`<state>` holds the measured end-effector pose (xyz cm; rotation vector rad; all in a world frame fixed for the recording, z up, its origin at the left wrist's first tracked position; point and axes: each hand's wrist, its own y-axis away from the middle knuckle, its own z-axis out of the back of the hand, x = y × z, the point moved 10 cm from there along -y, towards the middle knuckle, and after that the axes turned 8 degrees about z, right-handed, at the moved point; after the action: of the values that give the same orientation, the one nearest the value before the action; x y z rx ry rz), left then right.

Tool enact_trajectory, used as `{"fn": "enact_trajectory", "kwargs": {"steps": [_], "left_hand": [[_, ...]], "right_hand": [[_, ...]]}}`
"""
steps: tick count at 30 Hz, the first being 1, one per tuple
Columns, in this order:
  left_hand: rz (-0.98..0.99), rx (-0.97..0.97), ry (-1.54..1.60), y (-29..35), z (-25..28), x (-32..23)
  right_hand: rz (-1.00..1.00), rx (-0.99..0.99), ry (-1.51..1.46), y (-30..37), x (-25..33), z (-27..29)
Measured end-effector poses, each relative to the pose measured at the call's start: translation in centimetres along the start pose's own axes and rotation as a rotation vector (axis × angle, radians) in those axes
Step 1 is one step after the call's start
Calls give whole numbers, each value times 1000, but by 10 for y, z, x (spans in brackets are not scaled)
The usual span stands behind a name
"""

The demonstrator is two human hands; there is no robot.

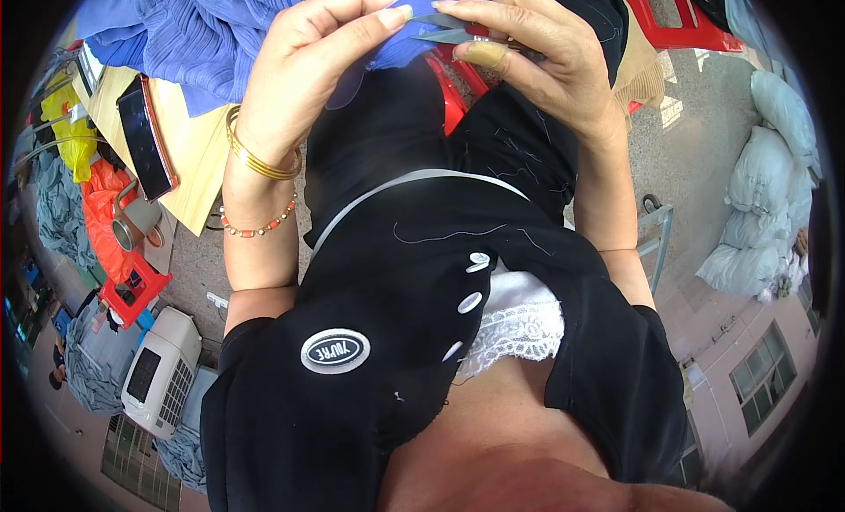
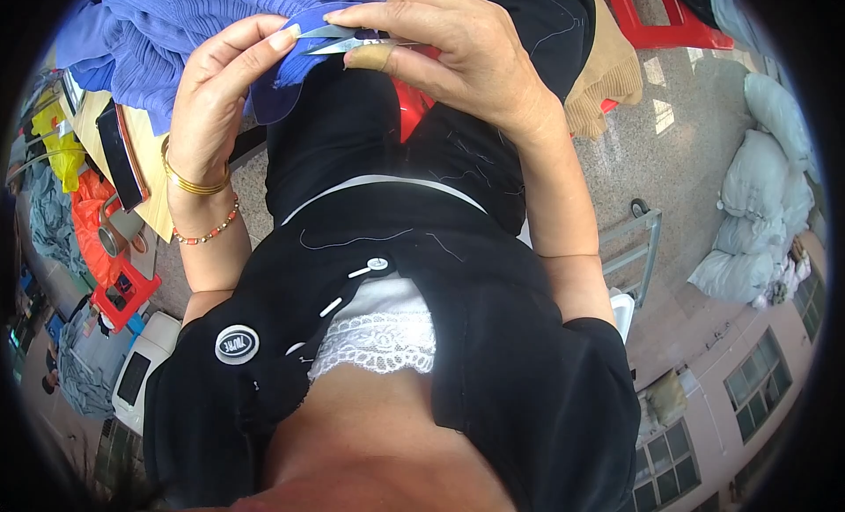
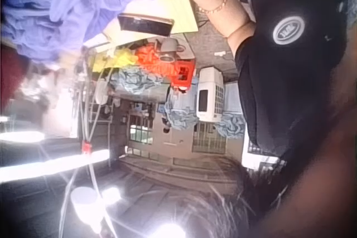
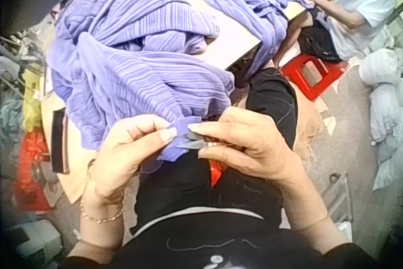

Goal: Trimming loose threads from blue garments using thread snips in a factory setting.

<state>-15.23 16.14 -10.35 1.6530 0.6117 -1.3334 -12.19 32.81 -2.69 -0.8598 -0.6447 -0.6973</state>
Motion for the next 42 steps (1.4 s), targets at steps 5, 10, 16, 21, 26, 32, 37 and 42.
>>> {"fn": "enact_trajectory", "kwargs": {"steps": [5, 10, 16, 21, 26, 32, 37, 42], "left_hand": [[39, -24, 25, 3, 5, 3], [23, -1, 10, 0, 1, 2], [42, 9, 59, 1, 2, 5], [-2, -32, 177, -6, 0, 10], [8, -23, 202, -11, 3, 16], [107, 19, 393, -10, 5, 37], [87, -88, 350, -8, 6, 38], [96, -121, 506, -6, -18, 3]], "right_hand": [[30, -3, -12, -1, 2, -1], [38, 5, -1, 3, 2, -1], [69, 4, -2, 3, 1, -4], [-429, -299, -690, 22, -59, -21], [-594, -183, -772, 24, -72, -42], [17, -293, -879, 7, -67, -21], [-494, -175, -812, 8, -67, -48], [-578, -151, -729, 15, -75, -47]]}}
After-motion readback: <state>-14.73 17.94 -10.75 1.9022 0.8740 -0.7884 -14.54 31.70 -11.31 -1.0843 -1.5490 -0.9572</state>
